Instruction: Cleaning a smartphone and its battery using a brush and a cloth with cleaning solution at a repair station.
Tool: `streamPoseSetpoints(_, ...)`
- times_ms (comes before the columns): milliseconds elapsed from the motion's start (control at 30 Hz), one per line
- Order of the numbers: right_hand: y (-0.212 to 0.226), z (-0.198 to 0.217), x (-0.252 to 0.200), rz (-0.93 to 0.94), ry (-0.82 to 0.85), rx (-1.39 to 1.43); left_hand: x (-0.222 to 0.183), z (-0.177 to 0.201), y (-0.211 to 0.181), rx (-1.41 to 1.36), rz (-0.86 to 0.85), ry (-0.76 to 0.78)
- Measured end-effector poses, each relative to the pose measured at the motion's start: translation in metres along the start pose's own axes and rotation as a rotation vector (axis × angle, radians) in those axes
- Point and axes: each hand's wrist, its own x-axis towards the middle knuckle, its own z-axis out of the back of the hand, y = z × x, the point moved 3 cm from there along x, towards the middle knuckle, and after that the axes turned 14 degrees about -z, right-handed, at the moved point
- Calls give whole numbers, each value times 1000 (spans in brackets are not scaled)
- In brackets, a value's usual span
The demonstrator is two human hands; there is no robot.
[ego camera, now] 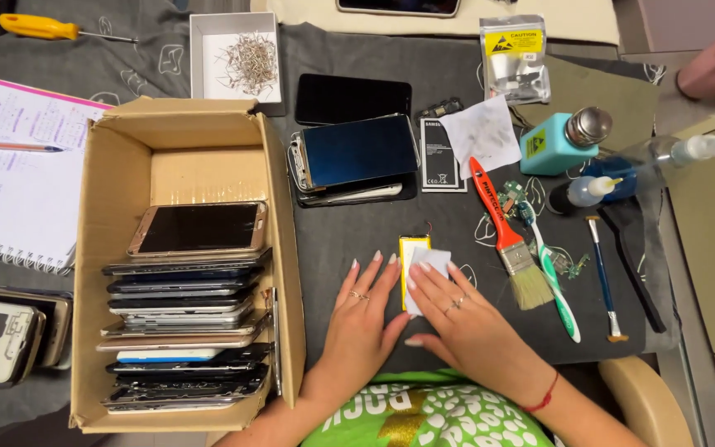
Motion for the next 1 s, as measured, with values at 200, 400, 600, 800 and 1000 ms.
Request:
streamPoseSetpoints(200,-3,5,-10,-6,-6,43,0,1,-3,14,-5,-17)
streamPoseSetpoints(400,-21,-1,42,-78,-39,185,3,3,-4,46,-33,-40)
streamPoseSetpoints(600,-5,-6,23,-41,-16,163,-1,-1,0,-2,74,0)
streamPoseSetpoints(800,0,3,2,-21,-28,230,0,3,-3,-20,31,-4)
streamPoseSetpoints(1000,-19,3,45,-121,-114,340,1,0,-2,34,8,-47)
